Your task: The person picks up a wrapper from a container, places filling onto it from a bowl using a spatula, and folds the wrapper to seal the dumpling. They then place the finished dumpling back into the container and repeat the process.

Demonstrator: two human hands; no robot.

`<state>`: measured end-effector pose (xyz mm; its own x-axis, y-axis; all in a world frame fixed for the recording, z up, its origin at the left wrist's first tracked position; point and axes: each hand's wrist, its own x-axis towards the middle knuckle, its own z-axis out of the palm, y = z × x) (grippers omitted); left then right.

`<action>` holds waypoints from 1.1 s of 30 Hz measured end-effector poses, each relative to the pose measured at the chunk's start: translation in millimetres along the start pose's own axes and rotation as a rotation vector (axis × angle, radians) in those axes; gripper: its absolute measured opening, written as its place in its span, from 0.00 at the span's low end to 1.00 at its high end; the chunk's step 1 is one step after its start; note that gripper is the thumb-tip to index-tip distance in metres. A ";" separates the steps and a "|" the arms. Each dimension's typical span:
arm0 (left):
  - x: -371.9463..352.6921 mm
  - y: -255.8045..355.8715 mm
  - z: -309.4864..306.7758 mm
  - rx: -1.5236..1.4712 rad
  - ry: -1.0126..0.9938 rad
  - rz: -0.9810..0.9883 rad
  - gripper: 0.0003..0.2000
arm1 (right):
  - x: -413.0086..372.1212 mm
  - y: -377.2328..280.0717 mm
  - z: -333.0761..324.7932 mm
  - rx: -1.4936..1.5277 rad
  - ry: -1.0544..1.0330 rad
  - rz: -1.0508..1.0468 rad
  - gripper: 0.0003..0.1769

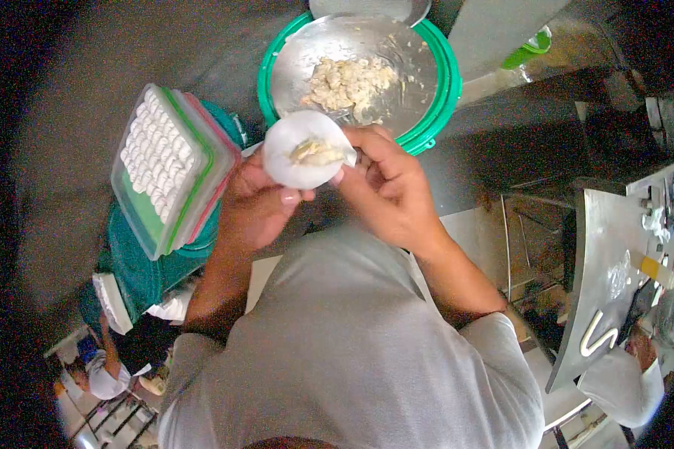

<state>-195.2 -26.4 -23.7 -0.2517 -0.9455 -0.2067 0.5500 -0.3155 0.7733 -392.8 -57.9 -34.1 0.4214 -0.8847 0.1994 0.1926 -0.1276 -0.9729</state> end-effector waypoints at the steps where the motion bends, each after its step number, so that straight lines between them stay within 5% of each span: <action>1: -2.9 -3.6 4.2 -0.043 -0.056 0.111 0.27 | -0.2 -4.8 6.3 0.327 0.027 0.118 0.24; 6: -4.3 0.7 10.2 0.520 0.135 0.351 0.24 | 3.4 -17.9 27.4 0.389 0.026 -0.044 0.27; 9: -13.2 19.9 20.7 0.597 0.147 0.473 0.20 | 3.3 -25.0 38.1 0.369 0.023 -0.045 0.30; 18: -46.8 42.2 -29.2 0.485 0.059 0.634 0.17 | 5.2 -22.9 94.3 0.375 0.031 -0.027 0.27; 25: -70.5 55.1 -72.4 0.469 0.069 0.631 0.16 | 11.9 -19.1 137.7 -0.172 0.107 -0.266 0.11; 27: -77.1 63.6 -84.4 0.528 0.051 0.709 0.16 | 11.1 -29.5 156.1 0.279 0.155 0.063 0.06; 31: -94.8 85.8 -90.9 0.777 0.020 0.739 0.20 | 16.7 -30.7 166.6 0.270 0.081 0.142 0.08; 33: -100.7 87.5 -102.6 0.647 0.024 0.677 0.19 | 21.3 -28.5 169.9 -0.086 -0.061 -0.099 0.12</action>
<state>-40.1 33.0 3.3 -0.0192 -0.9150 0.4030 0.0218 0.4026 0.9151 -238.7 3.1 17.6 0.4577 -0.8374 0.2989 0.1600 -0.2532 -0.9541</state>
